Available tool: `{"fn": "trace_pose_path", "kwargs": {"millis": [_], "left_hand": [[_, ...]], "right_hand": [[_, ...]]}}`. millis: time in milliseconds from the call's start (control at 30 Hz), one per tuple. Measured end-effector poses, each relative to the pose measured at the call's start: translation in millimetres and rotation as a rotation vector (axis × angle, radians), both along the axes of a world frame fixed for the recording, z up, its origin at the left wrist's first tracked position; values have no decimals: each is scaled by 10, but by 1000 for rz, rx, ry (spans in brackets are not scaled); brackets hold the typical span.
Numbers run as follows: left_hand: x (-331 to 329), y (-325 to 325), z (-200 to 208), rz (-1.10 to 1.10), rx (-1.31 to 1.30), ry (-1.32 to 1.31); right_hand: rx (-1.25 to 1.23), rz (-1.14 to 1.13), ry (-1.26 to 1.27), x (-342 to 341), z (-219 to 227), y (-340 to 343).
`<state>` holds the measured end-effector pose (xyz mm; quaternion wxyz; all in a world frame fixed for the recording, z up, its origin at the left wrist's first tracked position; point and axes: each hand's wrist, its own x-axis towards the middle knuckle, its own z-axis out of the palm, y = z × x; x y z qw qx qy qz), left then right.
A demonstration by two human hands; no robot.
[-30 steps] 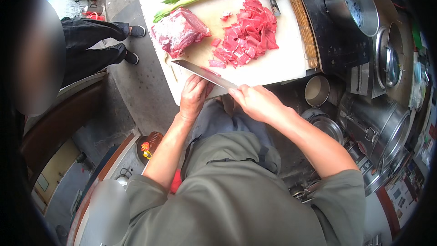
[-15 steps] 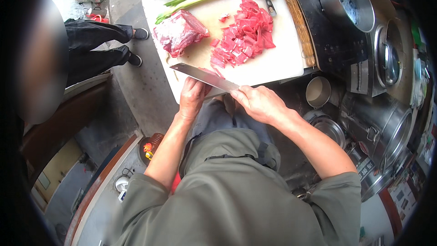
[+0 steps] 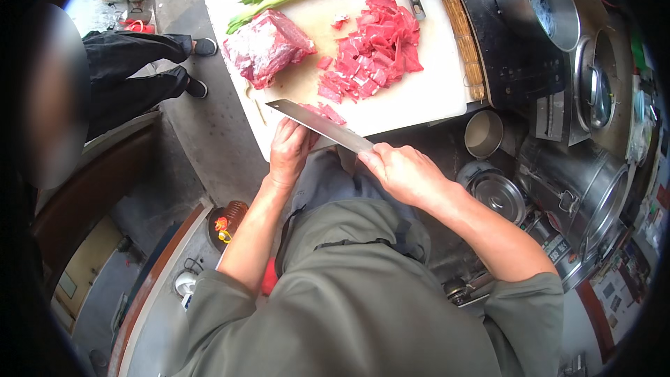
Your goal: The person slices a large piece of raw red meat into thin strips using a cleaver on a white cutting board. The sliced meat is gathered into a pile on the board as the task progresses.
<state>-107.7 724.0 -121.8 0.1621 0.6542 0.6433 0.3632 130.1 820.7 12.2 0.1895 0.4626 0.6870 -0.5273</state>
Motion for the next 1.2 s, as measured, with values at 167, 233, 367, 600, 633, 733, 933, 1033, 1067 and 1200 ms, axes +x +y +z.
{"fn": "trace_pose_path", "kwargs": {"millis": [167,233,367,600,633,733,933,1033,1067,1200], "left_hand": [[-39,6,-21,-23,-11,-18],[-49,8,-30,-31,-13,-28],[-63,2,-38,-43,-6,-24],[-58,-1,3,-54,-14,-39],[-67,13,31,-60,-7,-28],[-54,19,79,-85,48,26],[-67,-108,252,-140,-90,178],[-70,-174,262,-74,-169,152],[-73,-185,236,-41,-187,133],[-36,-153,161,19,-282,54]], "right_hand": [[-35,-42,12,-79,-49,-60],[-17,-70,23,-85,-77,-114],[-14,-96,27,-158,-186,-167],[162,-68,178,-181,-626,-224],[158,-62,199,-186,-607,-172],[187,-58,236,-83,-556,1],[412,-47,195,190,-424,137],[506,-145,305,222,-341,60],[492,-186,304,231,-322,31],[494,-360,326,256,-300,-59]]}}
